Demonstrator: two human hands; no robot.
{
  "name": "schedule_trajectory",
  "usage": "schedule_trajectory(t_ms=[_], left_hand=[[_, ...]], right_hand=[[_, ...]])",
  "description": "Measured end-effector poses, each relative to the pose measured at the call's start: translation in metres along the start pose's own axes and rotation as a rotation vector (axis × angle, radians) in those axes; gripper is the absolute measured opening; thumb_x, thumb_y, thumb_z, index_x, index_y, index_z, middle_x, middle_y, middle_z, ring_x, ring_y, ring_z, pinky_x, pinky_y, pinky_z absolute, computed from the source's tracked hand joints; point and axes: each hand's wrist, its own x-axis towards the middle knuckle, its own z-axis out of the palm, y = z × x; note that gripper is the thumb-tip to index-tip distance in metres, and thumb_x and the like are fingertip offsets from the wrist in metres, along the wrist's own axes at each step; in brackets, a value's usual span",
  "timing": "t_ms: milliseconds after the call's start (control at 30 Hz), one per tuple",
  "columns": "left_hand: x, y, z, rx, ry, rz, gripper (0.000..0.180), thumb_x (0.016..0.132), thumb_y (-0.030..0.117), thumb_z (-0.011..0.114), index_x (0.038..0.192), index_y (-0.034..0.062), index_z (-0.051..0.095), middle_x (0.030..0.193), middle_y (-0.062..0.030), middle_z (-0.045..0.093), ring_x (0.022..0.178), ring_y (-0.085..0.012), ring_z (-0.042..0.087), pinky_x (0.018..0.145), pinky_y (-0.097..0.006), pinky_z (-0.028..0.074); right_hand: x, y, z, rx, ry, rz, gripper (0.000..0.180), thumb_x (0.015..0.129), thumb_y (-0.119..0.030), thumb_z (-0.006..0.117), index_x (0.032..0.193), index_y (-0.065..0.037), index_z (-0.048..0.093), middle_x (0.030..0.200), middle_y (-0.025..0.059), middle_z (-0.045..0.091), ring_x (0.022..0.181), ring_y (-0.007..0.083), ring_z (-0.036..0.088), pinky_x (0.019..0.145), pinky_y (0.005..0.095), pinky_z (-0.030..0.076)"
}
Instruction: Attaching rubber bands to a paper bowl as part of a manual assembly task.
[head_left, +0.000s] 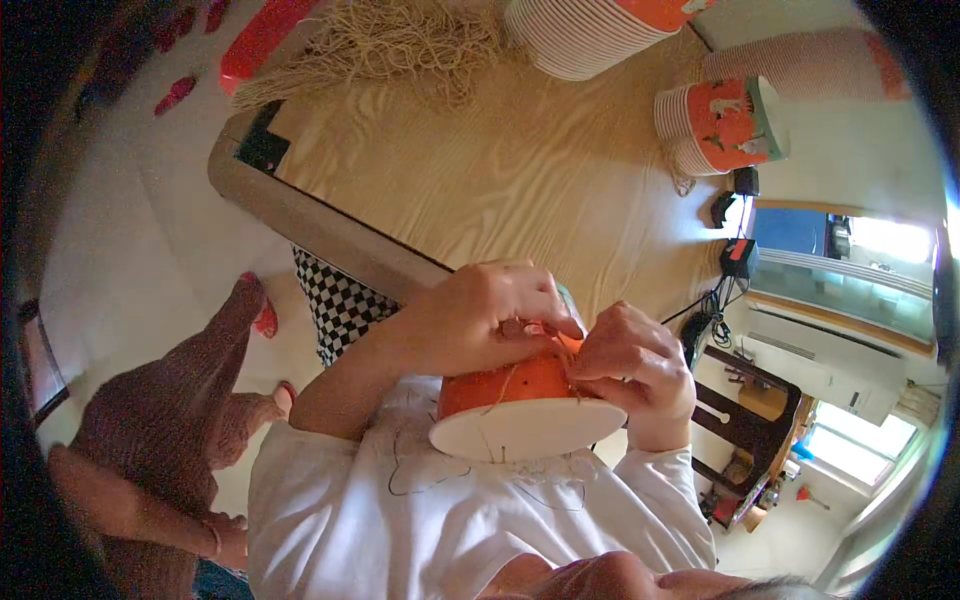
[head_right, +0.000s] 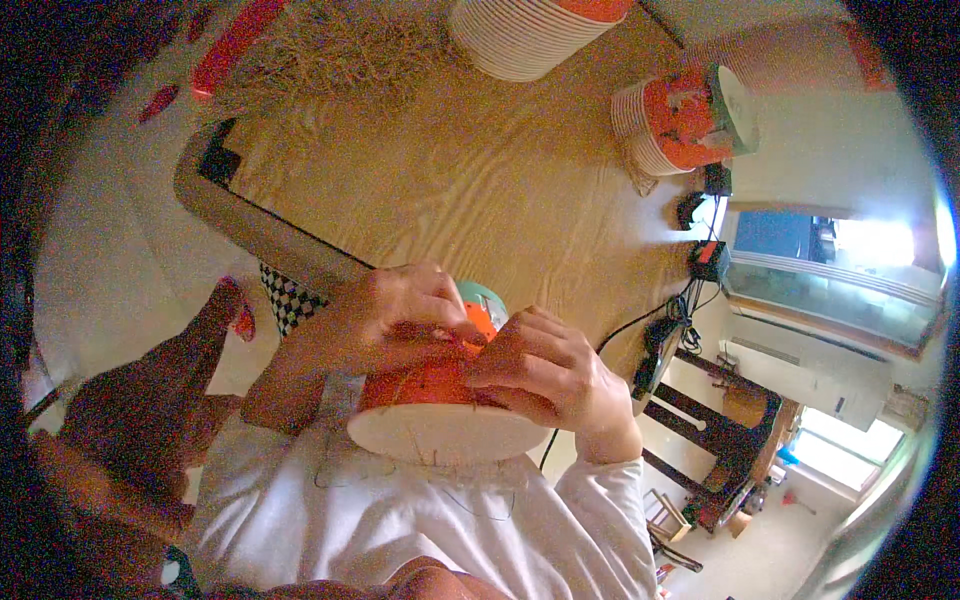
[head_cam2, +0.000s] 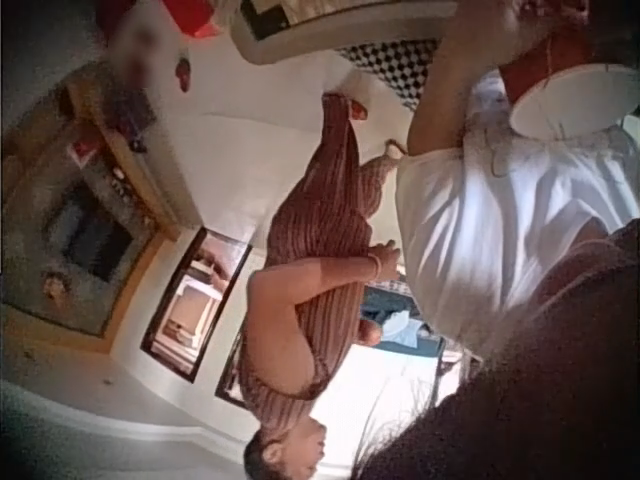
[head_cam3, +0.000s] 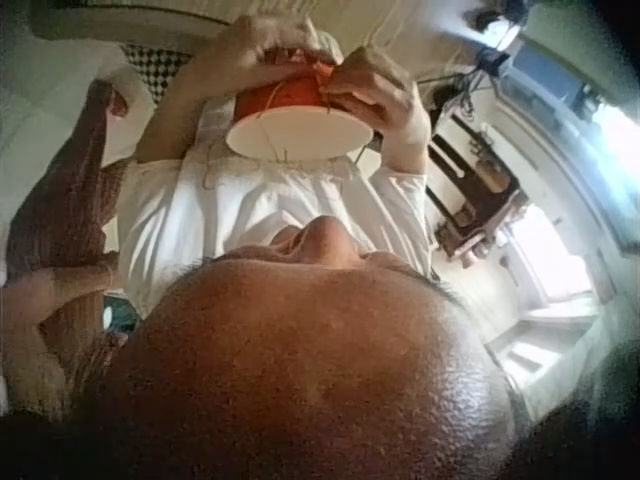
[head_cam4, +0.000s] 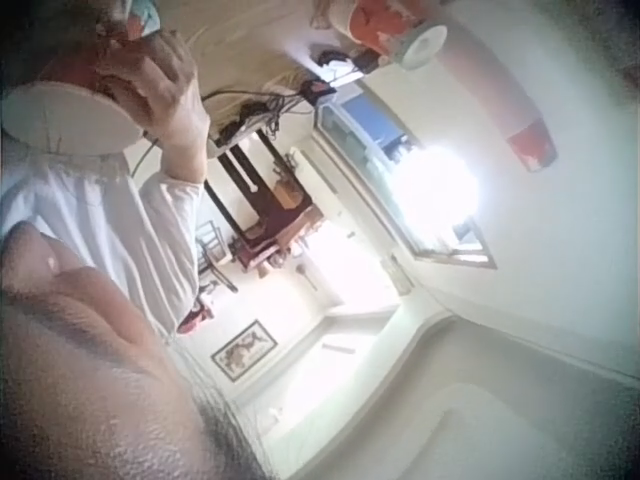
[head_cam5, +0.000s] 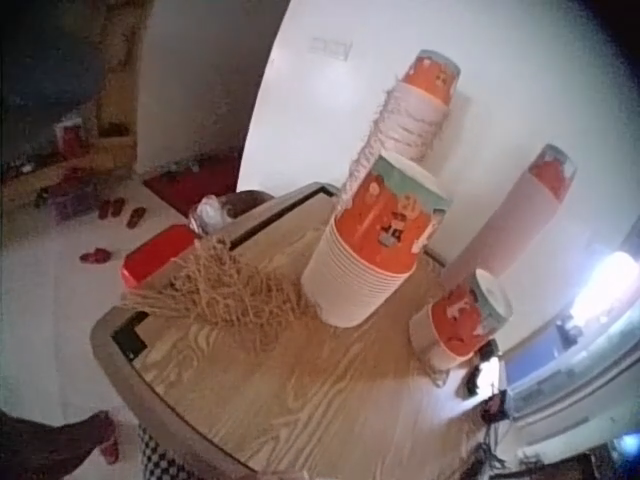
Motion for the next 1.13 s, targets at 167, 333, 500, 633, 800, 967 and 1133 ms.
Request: schedule_trajectory(t_ms=[167, 333, 500, 633, 800, 967, 1133], left_hand=[[-0.003, 0.002, 0.002, -0.017, 0.021, 0.13, 0.015, 0.074, 0.014, 0.068, 0.087, 0.0078, 0.066, 0.082, -0.0082, 0.059, 0.082, -0.0249, 0.058, 0.072, -0.033, 0.046], [-0.007, 0.01, 0.005, -0.058, 0.043, 0.06, 0.011, 0.075, 0.014, 0.068, 0.083, 0.0071, 0.067, 0.078, -0.0079, 0.059, 0.075, -0.0226, 0.059, 0.066, -0.031, 0.046], [-0.014, 0.019, 0.008, -0.028, 0.004, -0.009, 0.009, 0.075, 0.013, 0.068, 0.081, 0.0057, 0.066, 0.08, -0.0076, 0.058, 0.076, -0.0223, 0.058, 0.065, -0.03, 0.046], [-0.018, 0.034, 0.01, 0.018, 0.004, -0.074, 0.009, 0.074, 0.013, 0.068, 0.077, 0.0051, 0.064, 0.08, -0.0063, 0.058, 0.077, -0.0212, 0.059, 0.066, -0.03, 0.046], [-0.028, 0.041, 0.02, 0.086, 0.0, -0.029, 0.009, 0.077, 0.011, 0.064, 0.083, 0.0045, 0.06, 0.08, -0.0083, 0.055, 0.075, -0.0235, 0.057, 0.06, -0.031, 0.047], [-0.028, 0.053, 0.025, 0.199, -0.006, -0.028, 0.009, 0.078, 0.01, 0.063, 0.079, 0.0034, 0.058, 0.079, -0.0067, 0.054, 0.073, -0.0188, 0.056, 0.06, -0.029, 0.047], [-0.035, 0.05, 0.016, -0.14, 0.175, -0.166, 0.012, 0.084, 0.011, 0.058, 0.074, 0.0067, 0.055, 0.088, -0.0066, 0.059, 0.085, -0.0218, 0.057, 0.078, -0.031, 0.044]], right_hand=[[0.007, -0.015, -0.004, -0.032, -0.05, 0.041, 0.019, 0.07, -0.014, 0.069, 0.087, -0.007, 0.065, 0.078, 0.0061, 0.059, 0.071, 0.0252, 0.058, 0.061, 0.0361, 0.046], [0.008, -0.019, 0.001, -0.083, -0.019, 0.006, 0.013, 0.063, -0.017, 0.069, 0.074, -0.01, 0.067, 0.072, 0.0042, 0.059, 0.063, 0.0196, 0.057, 0.056, 0.0304, 0.044], [-0.002, -0.019, 0.006, -0.038, -0.016, -0.018, 0.012, 0.065, -0.015, 0.07, 0.073, -0.008, 0.067, 0.072, 0.0045, 0.059, 0.064, 0.0192, 0.058, 0.054, 0.0299, 0.044], [-0.008, -0.033, 0.006, 0.001, 0.013, 0.003, 0.02, 0.064, -0.016, 0.074, 0.079, -0.006, 0.065, 0.073, 0.0061, 0.061, 0.064, 0.0208, 0.058, 0.055, 0.031, 0.044], [-0.028, -0.041, 0.006, 0.083, -0.051, -0.155, 0.022, 0.071, -0.004, 0.07, 0.091, -0.005, 0.061, 0.089, 0.0074, 0.062, 0.081, 0.0265, 0.06, 0.068, 0.0376, 0.048], [-0.038, -0.05, 0.004, -0.035, 0.003, -0.131, 0.018, 0.072, -0.001, 0.067, 0.088, -0.005, 0.06, 0.088, 0.0081, 0.06, 0.08, 0.0265, 0.06, 0.068, 0.037, 0.048], [-0.044, -0.031, 0.005, -0.138, 0.134, 0.038, 0.015, 0.074, -0.002, 0.065, 0.086, -0.006, 0.058, 0.087, 0.0078, 0.059, 0.084, 0.0266, 0.058, 0.073, 0.0351, 0.048]])
